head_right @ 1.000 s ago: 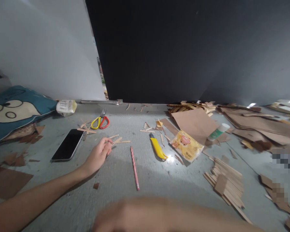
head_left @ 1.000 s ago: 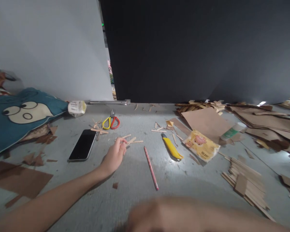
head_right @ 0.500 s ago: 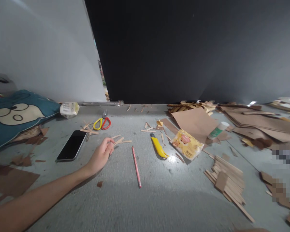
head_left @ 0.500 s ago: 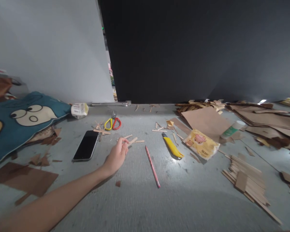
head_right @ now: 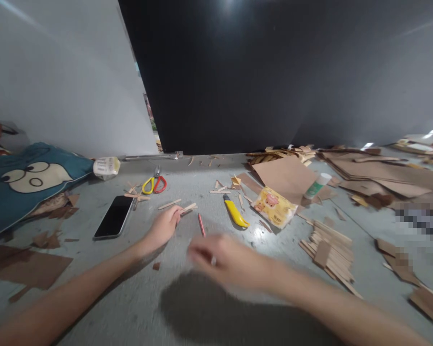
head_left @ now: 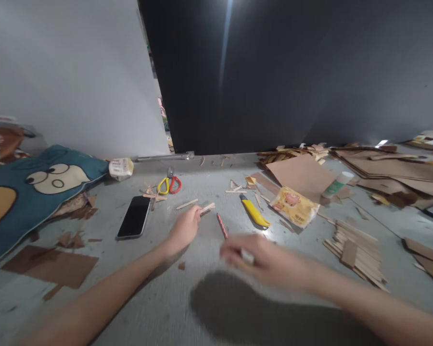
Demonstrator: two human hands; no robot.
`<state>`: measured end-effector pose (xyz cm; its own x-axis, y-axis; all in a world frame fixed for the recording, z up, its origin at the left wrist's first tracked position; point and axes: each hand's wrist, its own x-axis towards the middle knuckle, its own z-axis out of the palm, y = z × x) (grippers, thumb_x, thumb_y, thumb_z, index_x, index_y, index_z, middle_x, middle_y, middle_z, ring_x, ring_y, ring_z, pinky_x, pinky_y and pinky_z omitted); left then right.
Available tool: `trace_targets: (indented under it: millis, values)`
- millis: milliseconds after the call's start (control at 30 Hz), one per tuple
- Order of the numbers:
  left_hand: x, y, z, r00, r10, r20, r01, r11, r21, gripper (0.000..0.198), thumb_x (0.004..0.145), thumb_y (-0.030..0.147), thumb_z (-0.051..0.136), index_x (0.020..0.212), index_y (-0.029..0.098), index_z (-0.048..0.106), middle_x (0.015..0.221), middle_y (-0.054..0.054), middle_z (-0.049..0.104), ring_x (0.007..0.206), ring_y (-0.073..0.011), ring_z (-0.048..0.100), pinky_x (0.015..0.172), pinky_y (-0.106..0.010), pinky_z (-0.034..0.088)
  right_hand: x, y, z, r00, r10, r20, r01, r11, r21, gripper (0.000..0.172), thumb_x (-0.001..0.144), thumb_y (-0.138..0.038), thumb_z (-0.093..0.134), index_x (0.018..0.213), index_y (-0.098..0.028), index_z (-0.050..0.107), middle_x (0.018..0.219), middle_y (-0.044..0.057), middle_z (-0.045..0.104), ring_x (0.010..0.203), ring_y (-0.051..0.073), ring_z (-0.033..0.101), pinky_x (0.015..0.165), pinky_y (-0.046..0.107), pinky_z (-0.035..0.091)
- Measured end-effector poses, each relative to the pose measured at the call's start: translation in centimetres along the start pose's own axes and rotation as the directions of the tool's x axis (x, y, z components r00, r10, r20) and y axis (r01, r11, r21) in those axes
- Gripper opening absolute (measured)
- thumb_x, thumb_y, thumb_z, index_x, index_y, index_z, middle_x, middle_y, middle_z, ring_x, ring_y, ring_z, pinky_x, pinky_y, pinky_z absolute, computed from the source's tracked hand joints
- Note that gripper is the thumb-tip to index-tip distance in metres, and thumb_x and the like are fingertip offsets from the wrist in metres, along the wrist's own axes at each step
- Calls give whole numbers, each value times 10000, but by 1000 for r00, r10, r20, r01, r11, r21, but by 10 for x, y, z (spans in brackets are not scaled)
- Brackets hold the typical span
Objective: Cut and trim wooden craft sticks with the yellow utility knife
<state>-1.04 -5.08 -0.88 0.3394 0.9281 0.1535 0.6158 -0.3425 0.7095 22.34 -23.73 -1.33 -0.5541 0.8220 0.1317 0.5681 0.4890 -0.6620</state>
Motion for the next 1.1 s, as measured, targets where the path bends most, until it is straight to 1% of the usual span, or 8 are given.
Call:
trace_targets:
  millis: [67, 133, 200, 267, 467, 633, 867, 1100]
  values:
    - [11, 11, 0, 999, 33, 5, -33, 999, -40, 286, 1005, 241, 443, 762, 217, 592, 633, 11, 566, 647, -180, 549, 668, -288, 370, 48, 26, -50, 984, 117, -136, -146, 964, -222, 284, 1106, -365, 528, 1318, -205, 629, 1189, 131, 718, 1022, 253, 711, 853, 371, 585]
    - [24, 19, 3, 999, 31, -8, -32, 993, -111, 304, 1000, 253, 471, 711, 219, 555, 590, 26, 528, 604, -165, 530, 647, -277, 361, 78, 48, -76, 939, 211, -273, -299, 892, -339, 309, 1114, -323, 473, 1331, -138, 591, 1159, 218, 703, 1053, 322, 706, 807, 389, 562]
    - [36, 24, 7, 1000, 5, -9, -6, 985, -175, 268, 992, 238, 468, 745, 218, 571, 567, 41, 508, 561, -159, 506, 611, -271, 348, 88, 61, -81, 846, 329, -419, -527, 629, -571, 346, 1078, -399, 548, 1278, -119, 587, 1122, 242, 695, 1025, 361, 716, 729, 375, 554]
    - [44, 24, 14, 999, -13, -33, 5, 975, -222, 252, 984, 233, 479, 749, 214, 569, 560, 48, 503, 551, -152, 497, 610, -262, 356, 88, 69, -76, 836, 370, -404, -547, 521, -656, 320, 1091, -384, 500, 1256, -121, 579, 1098, 218, 698, 960, 344, 740, 682, 350, 542]
    - [42, 14, 26, 999, 3, -41, -14, 963, -270, 253, 1023, 346, 449, 840, 217, 568, 572, 63, 480, 541, -149, 468, 575, -258, 345, 88, 85, -60, 815, 305, -492, -517, 766, -382, 417, 1124, -285, 287, 1496, -130, 397, 1117, 188, 716, 866, 302, 756, 657, 341, 518]
    - [38, 14, 25, 999, 21, -45, -29, 983, -182, 250, 1025, 344, 425, 844, 222, 546, 625, 46, 520, 613, -160, 506, 614, -268, 341, 88, 90, -51, 808, 151, -570, -271, 954, -131, 446, 1105, -401, 327, 1474, -158, 383, 1012, 118, 700, 777, 261, 698, 724, 375, 547]
    - [41, 16, 25, 999, 24, -38, -29, 988, -152, 213, 1001, 337, 438, 877, 222, 567, 673, 33, 553, 671, -174, 540, 661, -279, 365, 83, 82, -49, 891, 116, -438, -172, 981, -91, 492, 1081, -371, 361, 1511, -133, 370, 951, 113, 714, 763, 263, 708, 696, 361, 547]
    - [40, 16, 24, 998, 61, -24, -65, 985, -163, 271, 997, 382, 443, 883, 209, 616, 663, 32, 559, 663, -167, 525, 651, -272, 360, 82, 75, -55, 871, 208, -445, -298, 944, -141, 557, 1091, -437, 363, 1579, -177, 429, 802, 59, 753, 630, 242, 728, 660, 317, 532]
